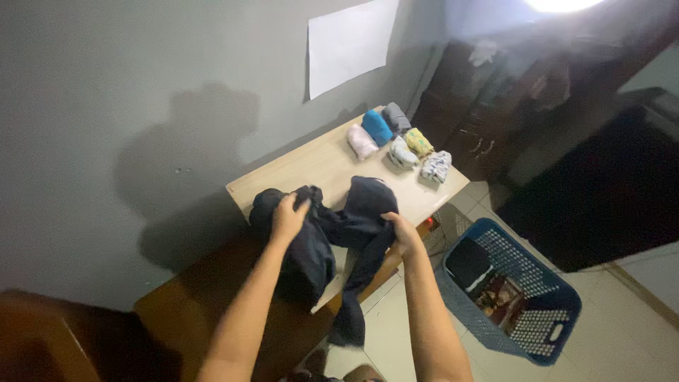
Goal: The person folds several pieces of clothing on a small wooden table, including a pink garment, a black shirt, and a black patterned cloth. The person places folded items into a blue laundry basket.
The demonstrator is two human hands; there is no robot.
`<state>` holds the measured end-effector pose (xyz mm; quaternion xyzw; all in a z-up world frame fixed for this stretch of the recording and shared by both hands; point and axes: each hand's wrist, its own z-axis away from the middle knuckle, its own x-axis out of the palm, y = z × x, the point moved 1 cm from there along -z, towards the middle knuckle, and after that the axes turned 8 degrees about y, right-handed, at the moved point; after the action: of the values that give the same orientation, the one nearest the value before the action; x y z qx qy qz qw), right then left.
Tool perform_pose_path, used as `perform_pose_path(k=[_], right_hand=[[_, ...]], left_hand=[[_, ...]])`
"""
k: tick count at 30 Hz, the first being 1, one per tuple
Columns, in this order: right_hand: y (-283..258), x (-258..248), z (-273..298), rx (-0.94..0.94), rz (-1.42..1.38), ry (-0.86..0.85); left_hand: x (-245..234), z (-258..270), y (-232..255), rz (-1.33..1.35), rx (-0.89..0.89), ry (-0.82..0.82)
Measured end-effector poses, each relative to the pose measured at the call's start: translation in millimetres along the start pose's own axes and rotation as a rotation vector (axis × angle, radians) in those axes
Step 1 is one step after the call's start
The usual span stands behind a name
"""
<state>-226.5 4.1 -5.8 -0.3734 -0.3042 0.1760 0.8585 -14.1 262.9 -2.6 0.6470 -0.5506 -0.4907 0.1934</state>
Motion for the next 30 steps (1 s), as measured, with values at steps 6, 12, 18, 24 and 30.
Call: perform_pose_path(k=[6,12,18,24,30], right_hand=[[-65,32,25,-0.021,-0.264,-0.201],[-68,92,-15,0.191,-0.303,-0.428],[-26,96,-80,0.159,0.185,-0.426],[-35,73,-82,-0.055,0.693,-0.433],[-134,19,-122,-0.348,0.856,-0.363]], left_hand=[[-59,-37,0,0.767,-0.491,0.309],[-116,-66,-12,0.829,-0.506,0.626],[-122,-109,-41,0.663,-0.553,0.78],[-61,-109,-10,-0.328,-0.118,1.083],[80,-106,74,-0.141,-0.321,0.179]])
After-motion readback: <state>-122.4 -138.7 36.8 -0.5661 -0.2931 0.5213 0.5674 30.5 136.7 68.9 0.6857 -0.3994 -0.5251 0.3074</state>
